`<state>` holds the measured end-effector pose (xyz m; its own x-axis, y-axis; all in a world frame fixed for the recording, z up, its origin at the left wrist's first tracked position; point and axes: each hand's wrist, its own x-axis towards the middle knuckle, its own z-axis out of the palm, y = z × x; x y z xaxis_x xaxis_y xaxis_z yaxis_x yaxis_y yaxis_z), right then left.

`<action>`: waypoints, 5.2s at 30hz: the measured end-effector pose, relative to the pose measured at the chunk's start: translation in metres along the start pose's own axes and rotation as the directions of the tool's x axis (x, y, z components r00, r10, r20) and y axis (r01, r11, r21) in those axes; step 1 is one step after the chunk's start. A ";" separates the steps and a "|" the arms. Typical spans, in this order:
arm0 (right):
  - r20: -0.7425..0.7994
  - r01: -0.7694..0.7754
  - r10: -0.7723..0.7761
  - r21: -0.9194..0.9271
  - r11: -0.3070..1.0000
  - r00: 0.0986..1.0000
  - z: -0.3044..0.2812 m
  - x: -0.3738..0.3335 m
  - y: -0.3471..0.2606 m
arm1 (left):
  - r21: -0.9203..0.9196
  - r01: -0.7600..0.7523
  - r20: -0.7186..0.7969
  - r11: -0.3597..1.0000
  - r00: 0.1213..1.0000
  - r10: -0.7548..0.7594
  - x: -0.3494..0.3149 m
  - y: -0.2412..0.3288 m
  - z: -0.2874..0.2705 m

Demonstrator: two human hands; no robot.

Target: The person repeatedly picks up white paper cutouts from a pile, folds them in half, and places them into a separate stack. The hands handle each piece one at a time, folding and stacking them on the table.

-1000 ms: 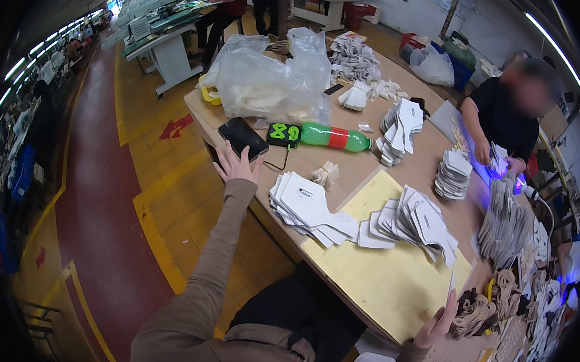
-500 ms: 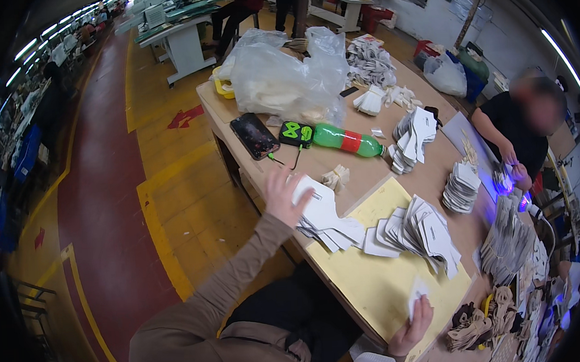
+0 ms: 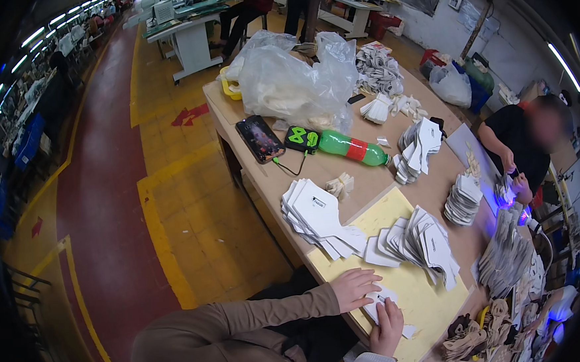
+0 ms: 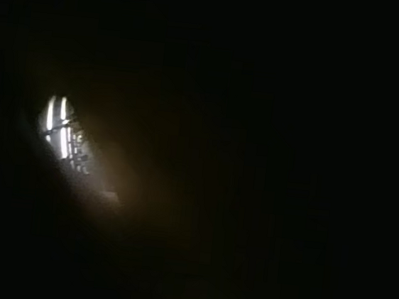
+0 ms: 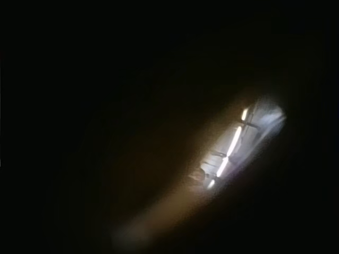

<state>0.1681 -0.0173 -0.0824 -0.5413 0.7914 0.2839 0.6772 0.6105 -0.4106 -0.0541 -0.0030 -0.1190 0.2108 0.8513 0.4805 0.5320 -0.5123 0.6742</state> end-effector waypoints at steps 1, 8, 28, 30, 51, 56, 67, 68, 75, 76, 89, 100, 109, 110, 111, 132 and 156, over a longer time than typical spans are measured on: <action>0.003 -0.006 0.006 -0.004 1.000 1.000 0.000 0.000 0.000 | 0.053 0.010 0.072 0.999 0.997 -0.014 -0.003 -0.005 0.004; 0.082 -0.023 0.026 -0.032 0.999 0.996 -0.006 0.001 -0.001 | 0.104 -0.020 0.108 0.994 0.994 0.009 -0.007 -0.012 0.008; -0.235 -0.301 0.353 0.230 0.925 0.906 -0.016 -0.026 0.007 | -0.542 0.276 0.146 0.794 0.961 -0.234 0.003 0.012 0.003; -0.267 -0.321 0.394 0.280 0.905 0.879 -0.024 -0.020 0.001 | -0.592 0.393 0.239 0.703 0.919 -0.313 0.005 0.016 0.001; -0.374 -0.453 0.461 0.115 0.884 0.805 -0.046 -0.035 0.004 | -0.039 0.236 0.105 0.971 0.967 -0.230 0.026 0.040 -0.015; -0.258 -0.355 0.339 -0.017 0.935 0.905 -0.031 -0.052 0.008 | 0.071 0.114 0.216 0.991 0.968 -0.127 0.017 0.036 -0.005; -0.123 -0.206 0.183 -0.214 0.955 0.975 -0.024 -0.050 0.009 | 0.347 -0.172 0.243 0.922 0.966 0.089 0.008 0.043 0.004; -0.108 -0.194 0.174 -0.223 0.955 0.979 -0.024 -0.050 0.009 | 0.364 -0.186 0.242 0.913 0.965 0.100 0.008 0.043 0.006; -0.054 -0.164 0.156 -0.194 0.967 0.986 -0.026 -0.046 0.013 | 0.373 -0.193 0.231 0.908 0.967 0.110 0.011 0.039 0.010; -0.055 -0.167 0.159 -0.191 0.967 0.986 -0.026 -0.045 0.013 | 0.373 -0.190 0.238 0.908 0.966 0.105 0.011 0.039 0.010; -0.115 -0.251 0.230 -0.214 0.944 0.966 -0.022 -0.047 0.011 | 0.417 -0.207 0.275 0.885 0.957 0.094 0.005 0.039 0.010; -0.173 -0.355 0.325 -0.183 0.917 0.930 -0.023 -0.039 0.011 | 0.413 0.020 0.230 0.911 0.965 -0.125 0.019 0.050 0.015; -0.174 -0.409 0.385 -0.130 0.903 0.906 -0.021 -0.052 -0.016 | 0.268 -0.092 0.289 0.959 0.957 0.011 0.014 0.041 0.004; -0.201 -0.392 0.355 -0.196 0.899 0.913 -0.020 -0.053 -0.018 | 0.267 -0.110 0.326 0.957 0.945 0.018 0.011 0.043 0.003; -0.218 -0.377 0.326 -0.266 0.887 0.920 -0.019 -0.054 -0.019 | 0.256 -0.144 0.342 0.956 0.938 0.050 0.007 0.044 0.003; -0.236 -0.350 0.306 -0.176 0.920 0.922 -0.002 -0.041 -0.008 | 0.268 -0.038 0.343 0.963 0.937 -0.058 0.010 0.051 0.014; -0.311 -0.191 0.333 0.409 0.892 0.890 -0.010 -0.050 -0.018 | -0.502 0.126 0.087 0.856 0.992 -0.095 0.012 0.073 0.027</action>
<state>0.1875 -0.0675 -0.0805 -0.1008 0.9171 0.3856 0.5042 0.3812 -0.7749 0.0088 -0.0272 -0.0793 0.2303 0.9025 0.3638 0.0705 -0.3884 0.9188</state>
